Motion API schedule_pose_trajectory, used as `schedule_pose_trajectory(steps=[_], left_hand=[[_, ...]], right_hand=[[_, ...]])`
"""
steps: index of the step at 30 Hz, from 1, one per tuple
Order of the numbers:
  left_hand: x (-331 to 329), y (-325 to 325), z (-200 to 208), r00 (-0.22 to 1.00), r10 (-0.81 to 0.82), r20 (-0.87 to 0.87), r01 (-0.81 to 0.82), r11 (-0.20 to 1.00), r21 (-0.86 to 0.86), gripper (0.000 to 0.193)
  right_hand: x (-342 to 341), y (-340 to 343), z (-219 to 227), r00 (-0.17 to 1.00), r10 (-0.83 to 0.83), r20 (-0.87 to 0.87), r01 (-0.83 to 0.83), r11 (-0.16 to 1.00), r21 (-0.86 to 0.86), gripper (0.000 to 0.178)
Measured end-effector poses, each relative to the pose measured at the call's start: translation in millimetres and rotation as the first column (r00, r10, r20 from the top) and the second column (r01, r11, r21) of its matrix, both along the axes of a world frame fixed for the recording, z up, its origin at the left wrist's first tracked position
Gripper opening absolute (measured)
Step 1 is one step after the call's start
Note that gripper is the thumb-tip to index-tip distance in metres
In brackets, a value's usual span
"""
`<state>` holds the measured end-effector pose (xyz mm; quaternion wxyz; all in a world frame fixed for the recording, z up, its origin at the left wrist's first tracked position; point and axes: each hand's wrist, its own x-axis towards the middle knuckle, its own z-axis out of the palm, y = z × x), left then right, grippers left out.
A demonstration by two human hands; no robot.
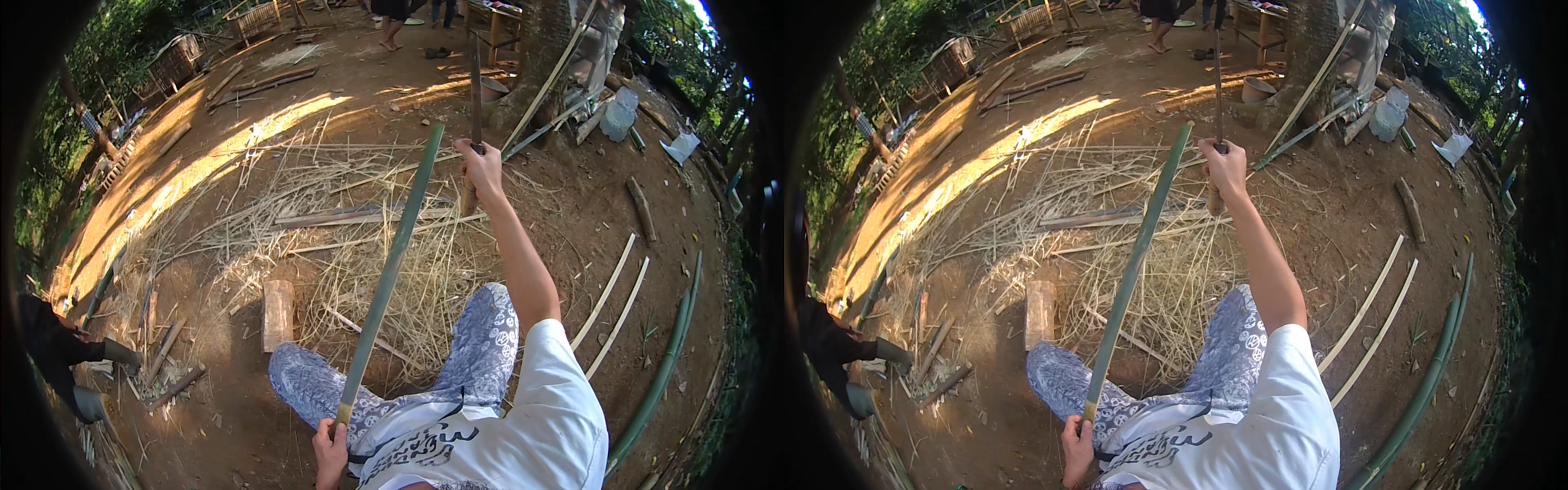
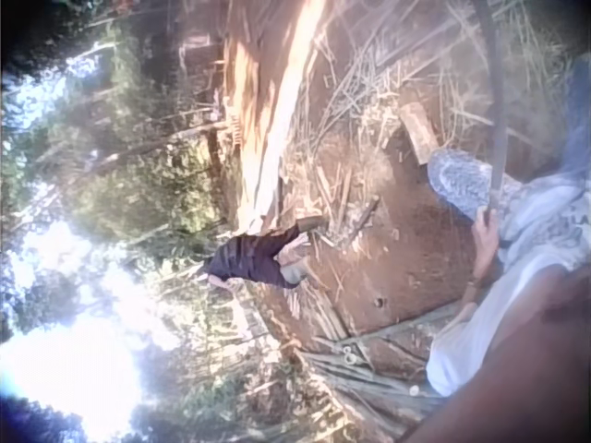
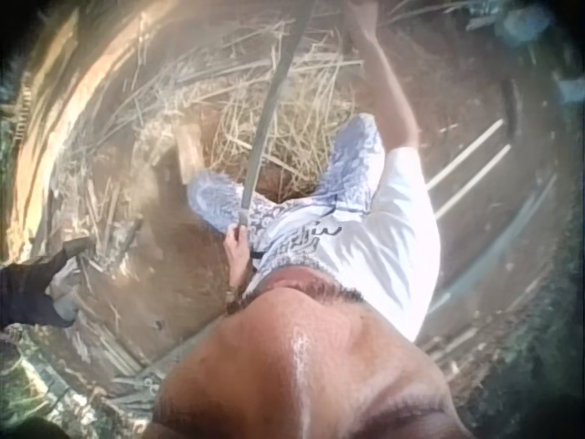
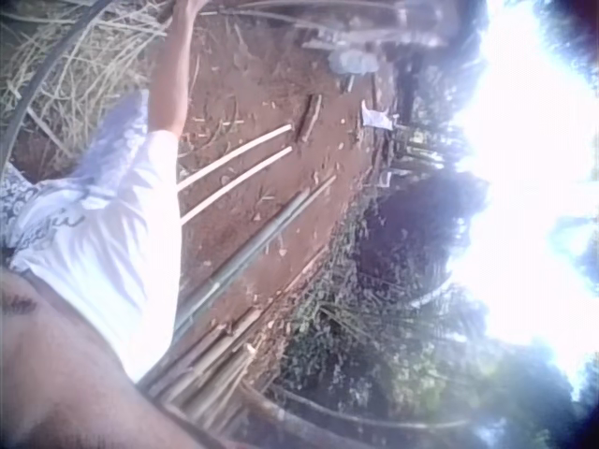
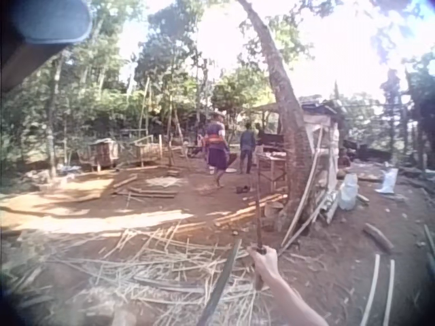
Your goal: The person sits on the ground and uses a large knife to split long bamboo poles into thin strips. They repeatedly shave the edges and split the bamboo lengthwise, accumulating a pile of finished strips and debris.
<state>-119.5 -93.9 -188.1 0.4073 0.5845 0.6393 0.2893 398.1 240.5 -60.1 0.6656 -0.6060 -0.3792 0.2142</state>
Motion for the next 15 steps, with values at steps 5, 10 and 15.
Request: schedule_pose_trajectory(steps=[5,10,15], left_hand=[[3,3,5,0.999,-0.021,-0.031,0.023,0.999,0.048,0.025],[6,-2,8,1.000,-0.001,-0.021,0.002,0.998,0.059,0.024],[5,-6,3,0.999,0.015,-0.036,-0.013,0.998,0.059,0.025]], right_hand=[[-3,12,-12,0.981,0.080,-0.174,-0.082,0.997,-0.004,0.026],[-5,25,-22,0.995,0.098,-0.009,-0.099,0.990,-0.103,0.018],[1,28,-24,0.988,0.153,-0.005,-0.152,0.975,-0.164,0.016]])
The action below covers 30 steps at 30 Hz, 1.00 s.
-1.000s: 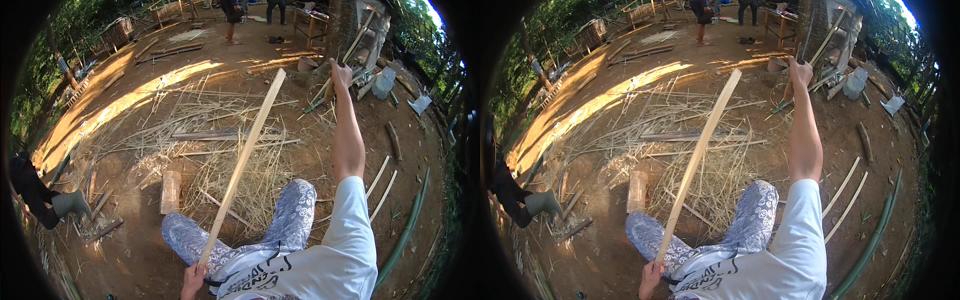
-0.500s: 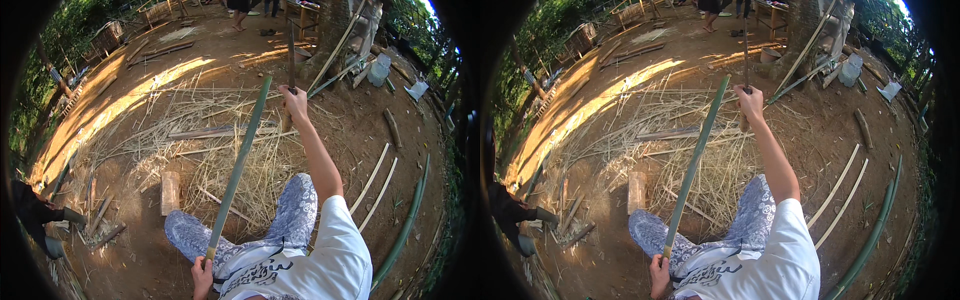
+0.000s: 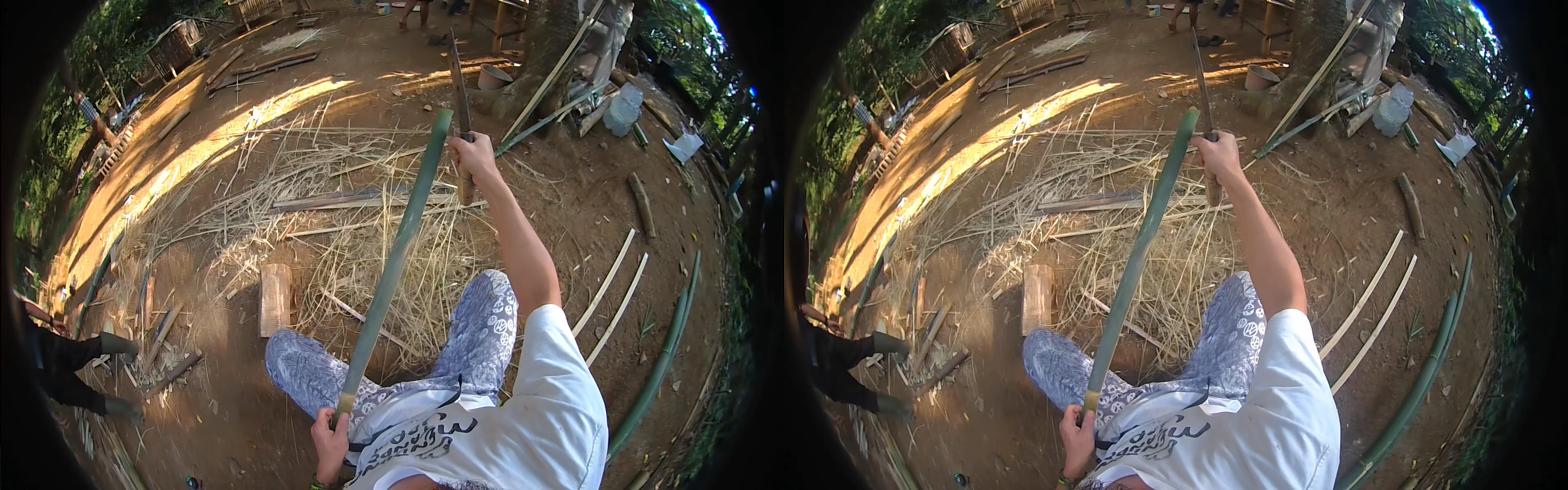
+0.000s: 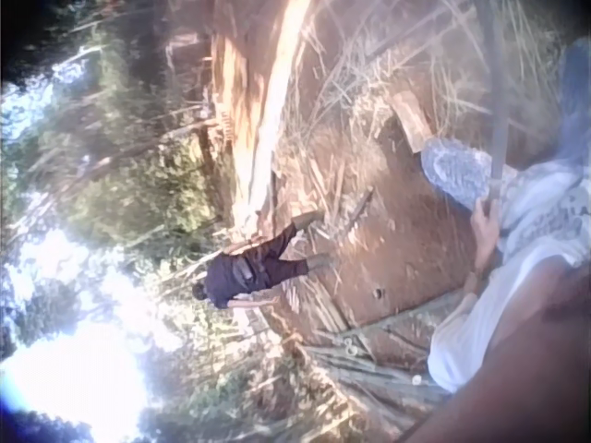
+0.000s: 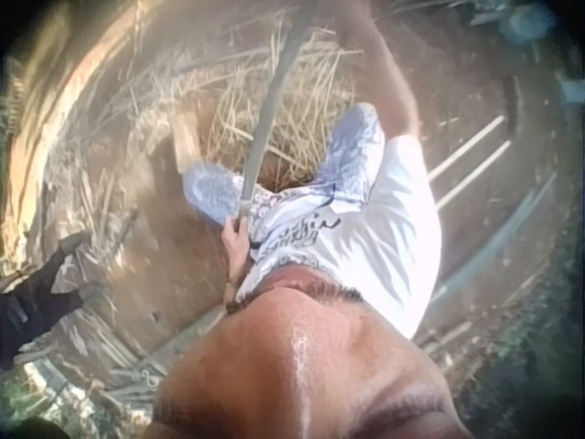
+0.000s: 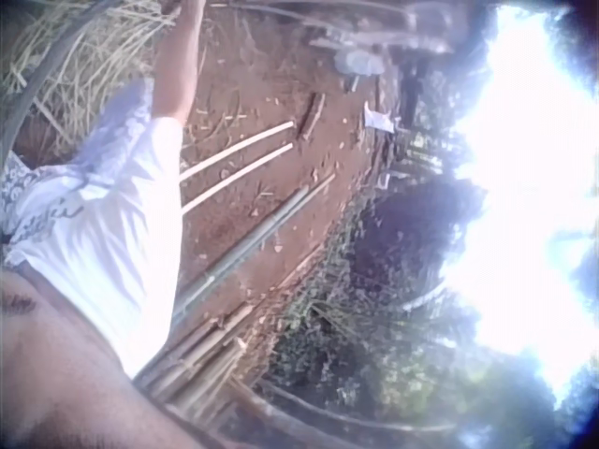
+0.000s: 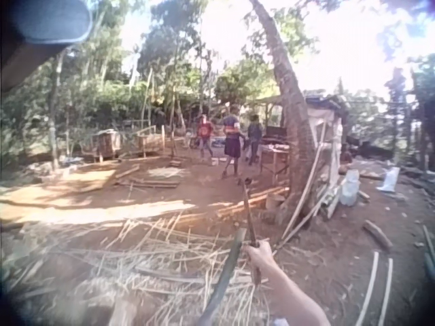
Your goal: The person sits on the ground and uses a large knife to split long bamboo poles into thin strips. They repeatedly shave the edges and split the bamboo lengthwise, accumulating a pile of finished strips and debris.
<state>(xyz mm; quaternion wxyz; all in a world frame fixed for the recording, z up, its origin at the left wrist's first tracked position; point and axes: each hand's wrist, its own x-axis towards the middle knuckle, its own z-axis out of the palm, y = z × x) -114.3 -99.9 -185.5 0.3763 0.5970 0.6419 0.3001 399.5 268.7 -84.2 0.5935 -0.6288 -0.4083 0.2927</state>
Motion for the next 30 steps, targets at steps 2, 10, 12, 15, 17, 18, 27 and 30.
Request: schedule_pose_trajectory(steps=[2,10,12,15,17,18,27,30], left_hand=[[-1,1,-2,1.000,-0.005,-0.009,0.005,1.000,-0.020,0.025],[-15,19,1,1.000,-0.025,-0.017,0.027,0.997,0.076,0.028],[-14,26,6,0.998,-0.059,0.009,0.058,0.998,0.029,0.029],[-12,34,1,0.997,-0.070,0.037,0.071,0.997,-0.017,0.031],[-5,41,8,0.996,-0.085,0.021,0.086,0.995,-0.055,0.031],[-4,42,-1,0.993,-0.095,0.070,0.095,0.995,-0.003,0.032],[10,51,12,0.979,-0.124,0.163,0.138,0.988,-0.076,0.025],[-2,72,16,0.964,-0.134,0.230,0.147,0.989,-0.037,0.027]], right_hand=[[14,-5,2,0.995,-0.052,0.086,0.050,0.999,0.021,0.017],[34,-63,35,0.951,-0.304,0.049,0.286,0.930,0.232,0.019],[11,-95,24,0.961,-0.238,0.140,0.215,0.963,0.164,0.020],[-34,-138,-18,0.964,-0.053,0.262,0.029,0.995,0.094,0.024],[-84,-162,-39,0.978,0.099,0.184,-0.103,0.995,0.009,0.027],[-110,-173,-45,0.988,0.132,0.082,-0.132,0.991,-0.009,0.029],[-193,-152,-54,0.875,0.041,-0.483,0.009,0.995,0.101,0.025],[-190,-154,-48,0.885,0.075,-0.459,-0.015,0.991,0.133,0.024]])
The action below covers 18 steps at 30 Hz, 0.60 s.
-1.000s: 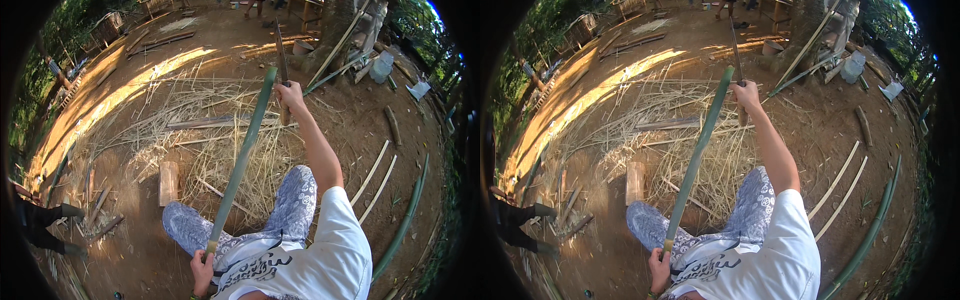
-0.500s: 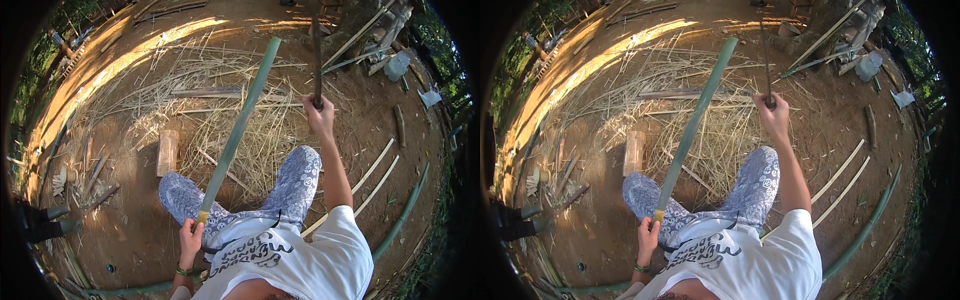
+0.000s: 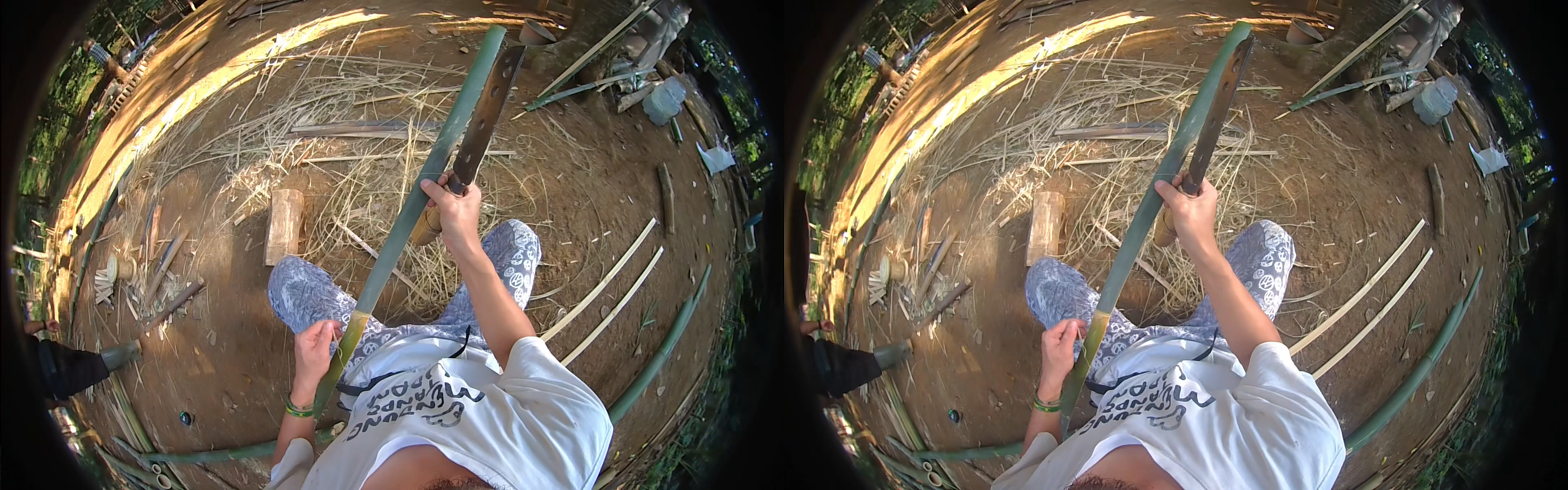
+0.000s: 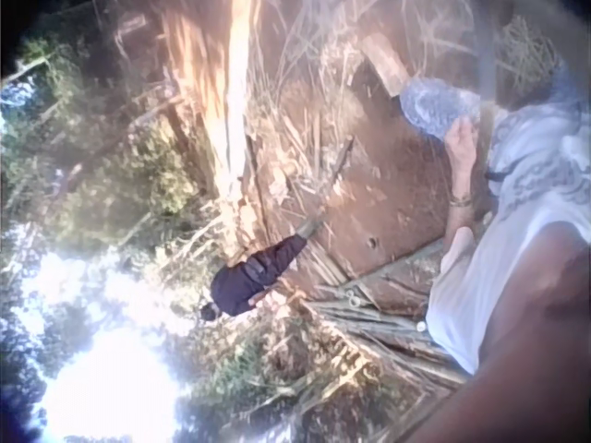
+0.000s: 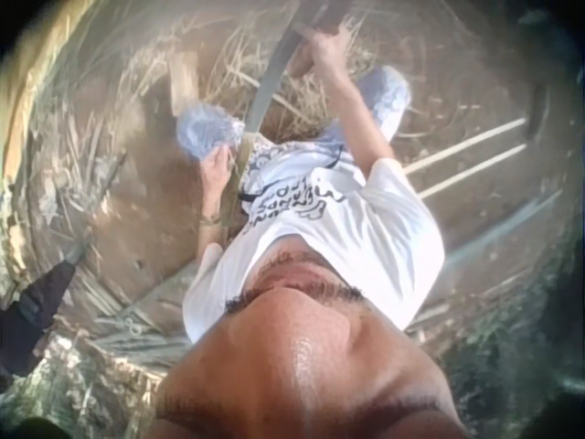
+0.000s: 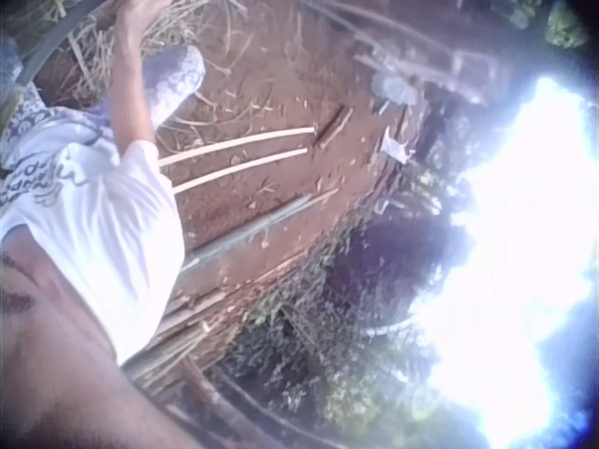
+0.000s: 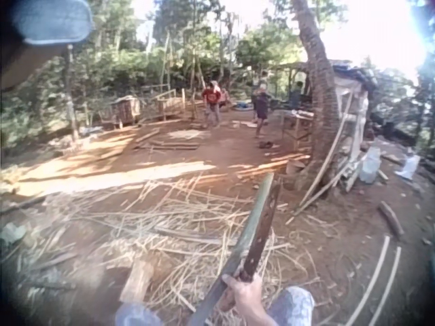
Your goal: The person sits on the ground and uses a large knife to split long bamboo poles into thin strips. They repeatedly shave the edges and split the bamboo lengthwise, accumulating a pile of finished strips and debris.
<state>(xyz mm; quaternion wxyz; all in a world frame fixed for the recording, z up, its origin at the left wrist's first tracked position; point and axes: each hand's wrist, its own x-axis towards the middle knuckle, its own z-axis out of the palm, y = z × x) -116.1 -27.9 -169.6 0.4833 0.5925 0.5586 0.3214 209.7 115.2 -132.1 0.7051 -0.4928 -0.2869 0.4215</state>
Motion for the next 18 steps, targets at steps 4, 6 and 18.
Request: schedule_pose_trajectory(steps=[4,6,18], left_hand=[[-10,60,22,0.990,0.045,-0.134,-0.021,0.985,0.170,0.024],[-12,67,34,0.982,-0.069,-0.175,0.093,0.987,0.134,0.023],[-39,-4,18,0.856,-0.361,-0.370,0.396,0.918,0.021,0.032]], right_hand=[[-3,3,1,0.999,0.011,0.037,-0.013,0.999,0.030,0.023],[-4,1,3,0.998,0.017,0.054,-0.019,0.999,0.031,0.023],[-1,7,-13,0.998,0.000,0.066,0.000,1.000,0.003,0.021]])
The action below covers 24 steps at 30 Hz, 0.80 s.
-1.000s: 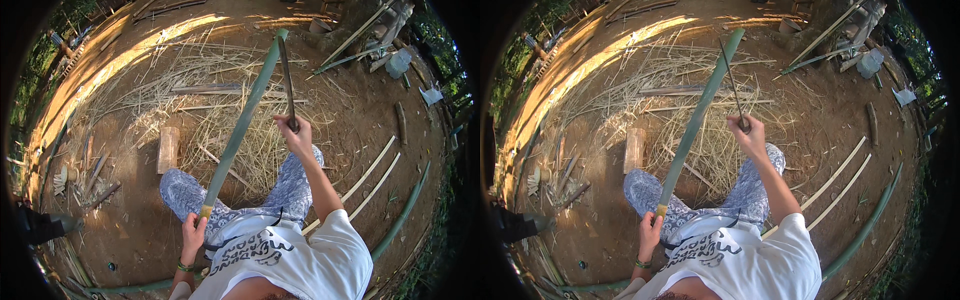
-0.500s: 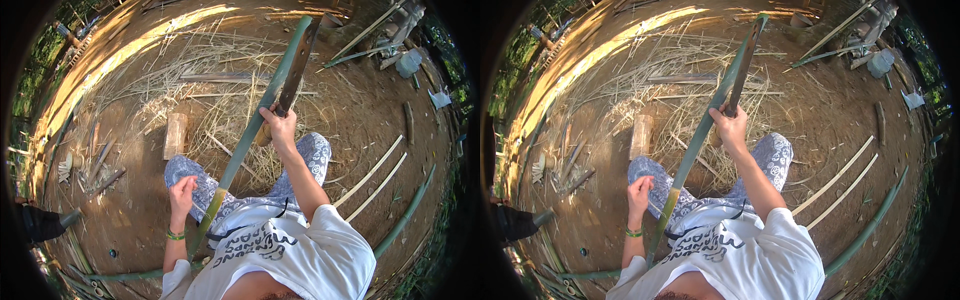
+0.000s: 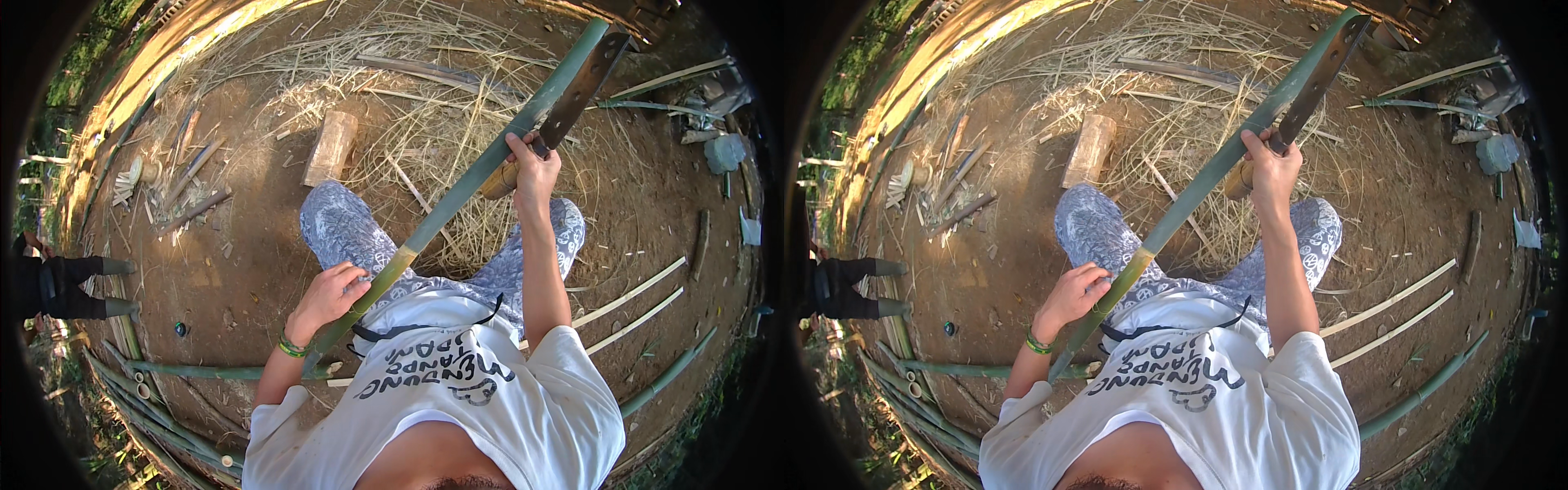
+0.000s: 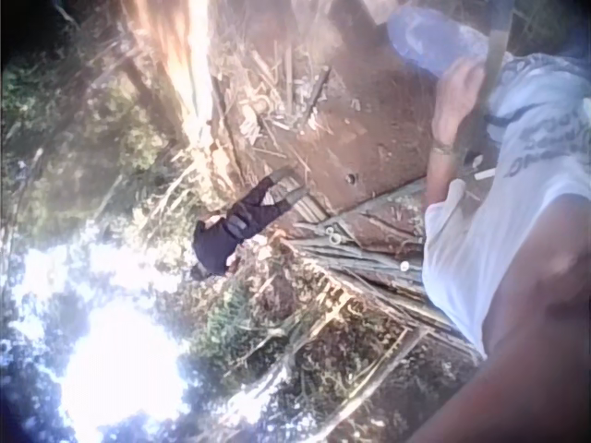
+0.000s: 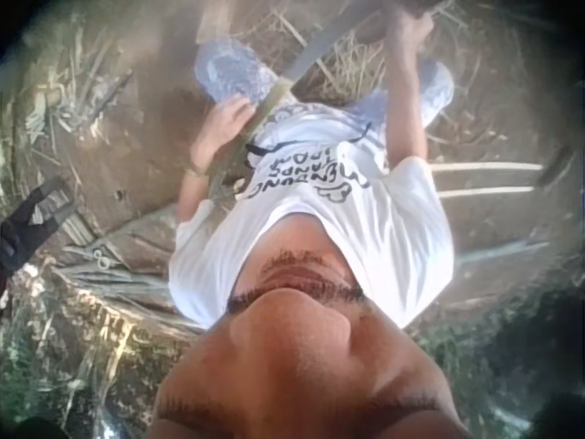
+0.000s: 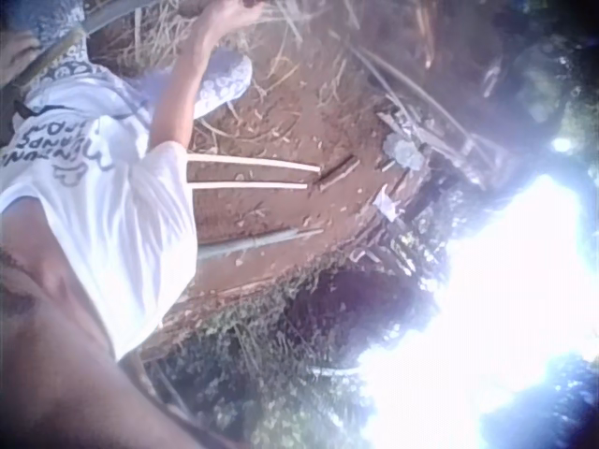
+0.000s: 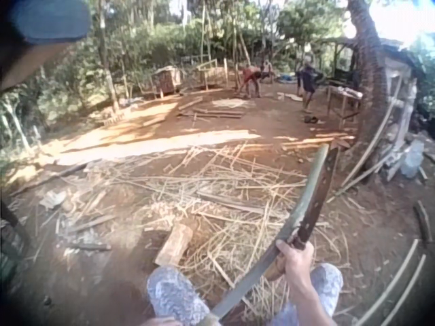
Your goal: The person sits on the ground and uses a large knife to split long bamboo poles into thin strips. They repeatedly shave the edges and split the bamboo lengthwise, accumulating a pile of finished strips and debris.
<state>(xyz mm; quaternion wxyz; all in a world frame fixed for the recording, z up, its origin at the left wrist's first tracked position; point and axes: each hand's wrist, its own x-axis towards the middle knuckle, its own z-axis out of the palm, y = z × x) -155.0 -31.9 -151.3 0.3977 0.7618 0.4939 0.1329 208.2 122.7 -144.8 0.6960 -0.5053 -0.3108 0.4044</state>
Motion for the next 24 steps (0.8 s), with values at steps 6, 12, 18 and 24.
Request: schedule_pose_trajectory(steps=[6,12,18,24], left_hand=[[-25,-38,-20,0.939,0.037,-0.341,-0.017,0.998,0.062,0.043],[-16,-53,-19,0.974,0.150,-0.171,-0.085,0.938,0.335,0.039],[-27,-58,-30,0.959,0.096,-0.265,0.008,0.931,0.365,0.036],[-40,-68,-32,0.950,0.009,-0.311,0.069,0.968,0.239,0.040]], right_hand=[[0,5,-6,0.997,0.009,0.070,-0.007,1.000,-0.030,0.021],[-4,13,-10,0.997,0.002,0.074,0.001,0.999,-0.043,0.020],[-5,17,-14,0.995,0.003,0.103,0.001,0.999,-0.036,0.020],[-2,22,-25,0.992,0.011,0.129,-0.003,0.998,-0.062,0.021]])
